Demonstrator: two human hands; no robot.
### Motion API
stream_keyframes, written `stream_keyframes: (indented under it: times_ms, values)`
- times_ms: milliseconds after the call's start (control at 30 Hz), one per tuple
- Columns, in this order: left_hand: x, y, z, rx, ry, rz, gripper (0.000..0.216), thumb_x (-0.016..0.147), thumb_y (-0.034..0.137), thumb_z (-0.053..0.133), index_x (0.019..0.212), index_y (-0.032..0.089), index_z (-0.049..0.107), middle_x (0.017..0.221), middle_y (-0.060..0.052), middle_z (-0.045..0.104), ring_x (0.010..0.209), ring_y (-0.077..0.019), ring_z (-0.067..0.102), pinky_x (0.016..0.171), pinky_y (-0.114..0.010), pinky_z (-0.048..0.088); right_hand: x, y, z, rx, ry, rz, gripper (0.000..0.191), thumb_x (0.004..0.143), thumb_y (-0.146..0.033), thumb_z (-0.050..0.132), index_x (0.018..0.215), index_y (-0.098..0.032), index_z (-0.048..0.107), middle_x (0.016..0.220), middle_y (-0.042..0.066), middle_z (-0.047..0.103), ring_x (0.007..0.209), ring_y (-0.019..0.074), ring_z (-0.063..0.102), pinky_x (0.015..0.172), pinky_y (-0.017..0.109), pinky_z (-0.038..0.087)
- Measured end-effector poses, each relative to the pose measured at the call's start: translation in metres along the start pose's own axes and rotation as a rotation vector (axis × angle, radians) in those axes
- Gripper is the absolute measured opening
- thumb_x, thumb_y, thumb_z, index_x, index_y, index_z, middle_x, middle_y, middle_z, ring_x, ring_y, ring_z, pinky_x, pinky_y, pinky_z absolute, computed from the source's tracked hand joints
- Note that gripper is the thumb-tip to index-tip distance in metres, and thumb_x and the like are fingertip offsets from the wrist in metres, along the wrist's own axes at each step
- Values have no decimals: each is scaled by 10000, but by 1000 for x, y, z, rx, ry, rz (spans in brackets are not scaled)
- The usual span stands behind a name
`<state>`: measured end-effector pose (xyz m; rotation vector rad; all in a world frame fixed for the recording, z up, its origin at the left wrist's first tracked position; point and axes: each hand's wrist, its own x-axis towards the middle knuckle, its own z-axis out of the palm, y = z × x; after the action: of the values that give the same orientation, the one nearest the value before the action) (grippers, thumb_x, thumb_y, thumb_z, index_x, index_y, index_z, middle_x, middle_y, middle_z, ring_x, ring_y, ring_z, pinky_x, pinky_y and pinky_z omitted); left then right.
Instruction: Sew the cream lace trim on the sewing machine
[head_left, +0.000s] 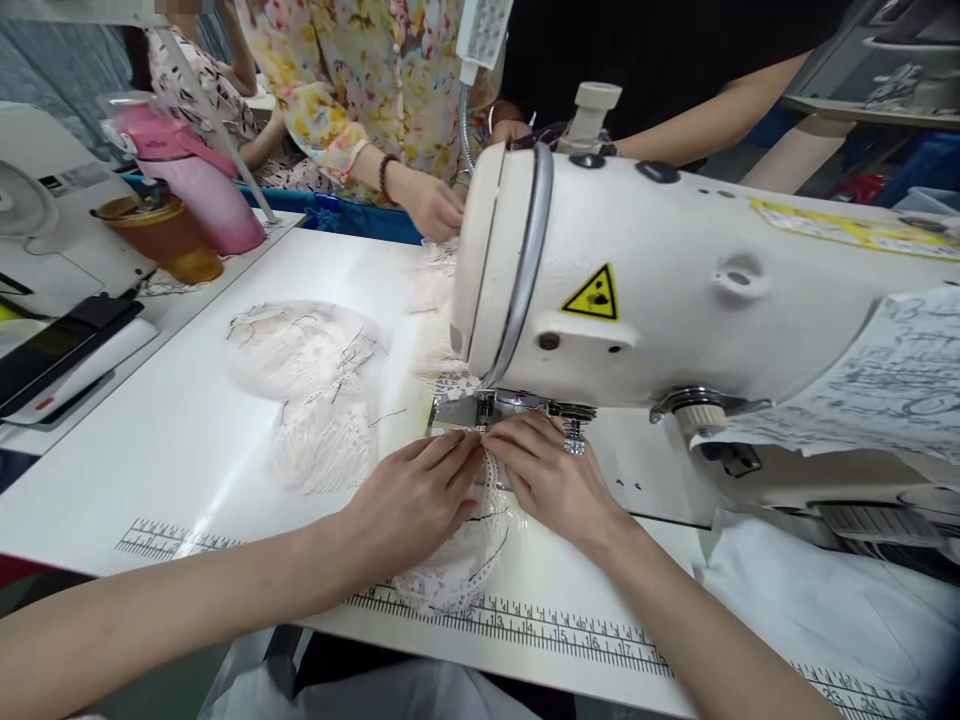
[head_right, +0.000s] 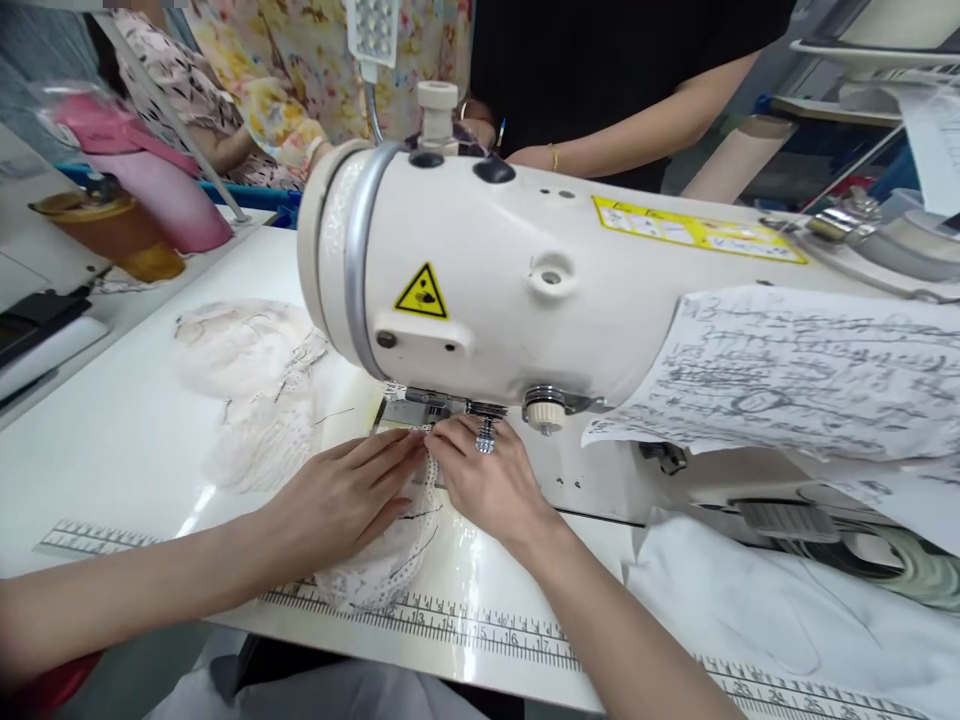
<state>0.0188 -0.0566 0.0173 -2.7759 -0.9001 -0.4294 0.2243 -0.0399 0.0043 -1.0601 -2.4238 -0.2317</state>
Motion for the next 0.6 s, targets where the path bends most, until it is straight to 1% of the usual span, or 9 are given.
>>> stream_keyframes:
  times_ms: [100, 200, 267, 400, 500, 600]
  values:
    - [6, -6, 11, 28, 13, -3, 386, 979, 279, 442, 1229, 14, 570, 1232, -171, 631, 1173, -309, 576, 898, -422, 555, 0, 0, -1, -73, -28, 42, 298, 865, -54, 501, 1062, -204, 666, 1087, 3, 705, 846, 155, 646, 624, 306, 393]
    - [9, -13, 15, 16, 10, 5, 413, 982, 313, 447, 1253, 20, 554, 1241, -169, 626, 1202, -306, 561, 911, -426, 551, 0, -1, 1, -147, -38, 91, 321, 863, -58, 504, 1099, -208, 662, 1162, 8, 686, 788, 155, 650, 657, 329, 402]
    - [10, -16, 17, 2, 12, 4, 422, 980, 317, 456, 1276, 27, 537, 1266, -171, 610, 1209, -299, 559, 925, -422, 545, 0, -2, 2, -205, -56, 121, 328, 863, -66, 503, 1114, -209, 659, 1162, 16, 688, 745, 161, 644, 687, 346, 413]
    - [11, -18, 22, -26, 40, -17, 411, 977, 312, 463, 1285, 49, 534, 1298, -168, 588, 1209, -294, 561, 927, -418, 544, -1, -1, 4, -283, -69, 133, 373, 861, -91, 506, 1186, -229, 628, 1095, 26, 704, 693, 175, 620, 692, 353, 429]
    - [12, -21, 26, -48, 69, -22, 406, 977, 310, 458, 1276, 48, 544, 1305, -165, 583, 1229, -298, 544, 935, -418, 541, 0, 3, 5, -217, -61, 121, 395, 871, -99, 498, 1218, -252, 607, 1004, 41, 708, 782, 188, 632, 719, 332, 445]
    - [12, -24, 27, -62, 91, -23, 399, 970, 298, 467, 1265, 45, 559, 1298, -171, 588, 1230, -308, 542, 928, -416, 546, 4, 7, 5, -165, -66, 104, 368, 879, -106, 493, 1189, -258, 619, 901, 39, 701, 826, 190, 638, 750, 324, 450]
